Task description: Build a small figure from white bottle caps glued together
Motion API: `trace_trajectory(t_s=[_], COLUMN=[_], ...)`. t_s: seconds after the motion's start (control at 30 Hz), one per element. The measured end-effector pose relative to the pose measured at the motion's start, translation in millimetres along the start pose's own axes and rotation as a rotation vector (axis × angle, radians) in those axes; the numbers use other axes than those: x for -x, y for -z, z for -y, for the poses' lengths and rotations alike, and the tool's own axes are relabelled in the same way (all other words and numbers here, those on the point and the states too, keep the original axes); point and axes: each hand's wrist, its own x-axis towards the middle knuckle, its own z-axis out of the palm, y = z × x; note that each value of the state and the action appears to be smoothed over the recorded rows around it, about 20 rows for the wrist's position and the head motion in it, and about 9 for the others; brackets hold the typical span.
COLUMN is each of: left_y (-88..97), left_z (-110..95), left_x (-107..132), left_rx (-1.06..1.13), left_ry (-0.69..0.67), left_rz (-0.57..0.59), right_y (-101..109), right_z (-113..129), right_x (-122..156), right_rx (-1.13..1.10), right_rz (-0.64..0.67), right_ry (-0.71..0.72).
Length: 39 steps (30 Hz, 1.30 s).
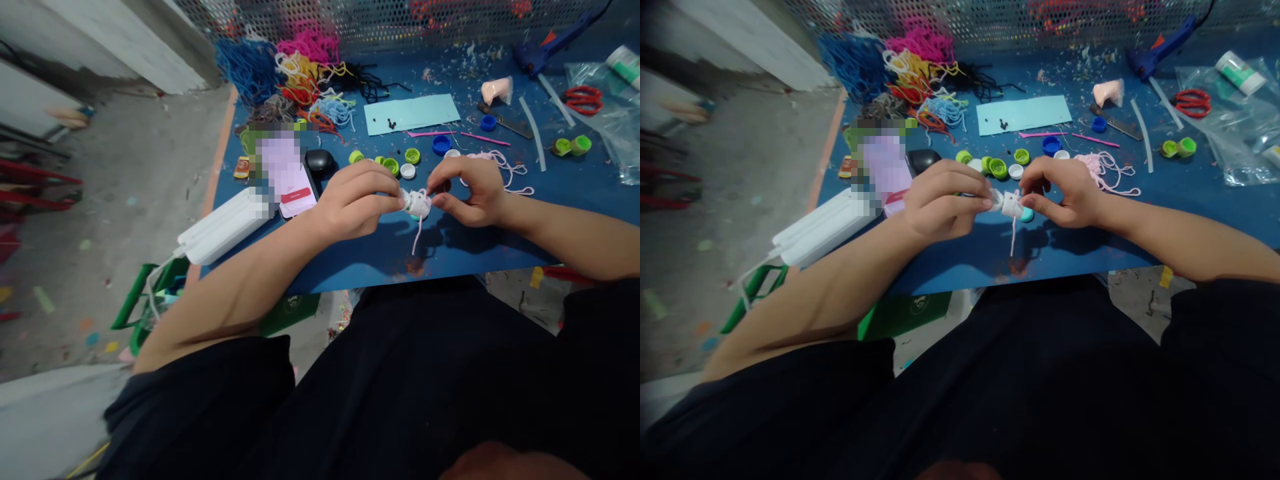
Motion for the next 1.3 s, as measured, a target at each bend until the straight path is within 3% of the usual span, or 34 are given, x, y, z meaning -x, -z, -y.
trace_trajectory(t_s=[0.1, 0.23, 0.33, 0.47, 0.67, 0.83, 0.97, 1.03, 1.13, 1.23, 1.3], left_y=[0.8, 1.1, 0.3, -0.6, -0.2, -3.2, -1.9, 1.7, 10.3, 20.1, 25.3], left_z=[-2, -2, 7, 20, 16, 19, 16, 14, 15, 15, 15], left_x=[-1, -2, -2, -1, -6, -4, -8, -10, -9, -6, -6], left_rx=[0.001, -0.038, -0.088, -0.096, -0.146, -0.095, -0.159, -0.205, -0.215, -0.192, -0.203], left_ry=[-0.124, -0.219, -0.327, -0.327, -0.437, -0.29, -0.401, -0.392, -0.234, -0.017, 0.031], left_rz=[-0.041, -0.105, -0.144, -0.07, -0.171, -0.077, -0.204, -0.234, -0.156, -0.097, -0.093], right_y=[-3, -4, -3, -6, -11, -19, -18, -7, 18, 43, 53], right_z=[-2, -3, 0, 7, 2, -21, -43, -52, -60, -61, -57], right_x=[1, 0, -1, 0, 7, 3, -3, -5, -7, -10, -12], right_rx=[0.006, -0.008, -0.049, -0.025, 0.088, 0.105, 0.132, 0.176, 0.263, 0.337, 0.399], right_rz=[0.007, -0.149, -0.158, -0.113, -0.173, -0.179, -0.041, -0.028, 0.018, 0.182, 0.302], right_ry=[-0.043, 0.06, 0.114, 0.167, 0.091, -0.254, -0.279, -0.293, -0.394, -0.486, -0.489])
